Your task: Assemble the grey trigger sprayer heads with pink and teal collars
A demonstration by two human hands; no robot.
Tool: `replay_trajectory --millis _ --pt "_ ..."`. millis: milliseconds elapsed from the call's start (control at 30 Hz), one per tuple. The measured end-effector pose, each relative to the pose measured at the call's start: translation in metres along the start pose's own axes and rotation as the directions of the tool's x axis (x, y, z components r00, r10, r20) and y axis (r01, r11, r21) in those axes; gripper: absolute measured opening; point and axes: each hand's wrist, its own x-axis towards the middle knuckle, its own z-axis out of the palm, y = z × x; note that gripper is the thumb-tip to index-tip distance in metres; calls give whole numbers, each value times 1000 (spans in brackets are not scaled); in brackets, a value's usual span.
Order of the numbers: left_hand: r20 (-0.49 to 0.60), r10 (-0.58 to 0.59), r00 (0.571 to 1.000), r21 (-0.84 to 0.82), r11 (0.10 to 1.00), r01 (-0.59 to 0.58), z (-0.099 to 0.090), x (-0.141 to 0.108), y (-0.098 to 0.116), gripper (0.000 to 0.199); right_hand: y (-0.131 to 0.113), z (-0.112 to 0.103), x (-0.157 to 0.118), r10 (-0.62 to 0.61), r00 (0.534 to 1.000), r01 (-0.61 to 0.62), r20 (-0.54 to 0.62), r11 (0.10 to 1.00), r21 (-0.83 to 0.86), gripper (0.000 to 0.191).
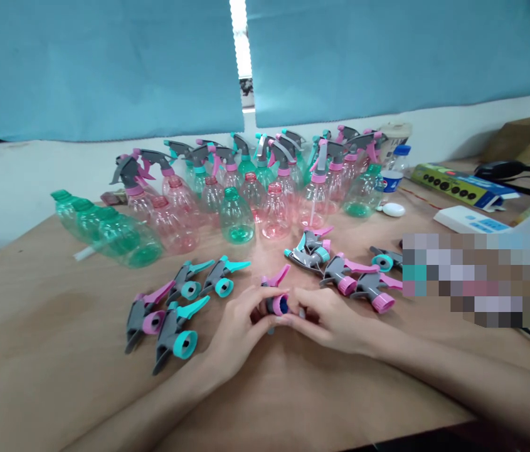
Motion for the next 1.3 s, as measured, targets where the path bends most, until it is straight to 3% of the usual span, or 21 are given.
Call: replay_trajectory --millis 233,433,567,700,833,1100,1300 --pt "-37 -98 995 -126 988 93 2 1 -8 23 -3 0 -1 183 983 -178 5 950 257 17" --pt "-117 -108 987 -67 993 100 0 -2 -5 27 4 -9 2 280 944 -228 -174 936 269 13" --pt "-168 -84 982 -87 994 71 0 -4 -9 29 16 -10 4 338 915 -243 -220 897 368 19" --pt "-187 -67 980 -104 993 48 1 -5 -10 29 14 -13 4 275 951 -233 -139 937 262 15" --pt "-197 -63 978 -92 995 46 2 -4 -8 29 6 -15 4 278 958 -258 -75 943 211 24" --pt "-227 -42 973 -102 995 19 7 -2 -1 24 0 -16 3 252 959 -226 -129 956 185 31" --pt "-185 -34 982 -49 998 26 11 2 2 26 -3 -18 2 213 964 -213 -162 977 15 39"
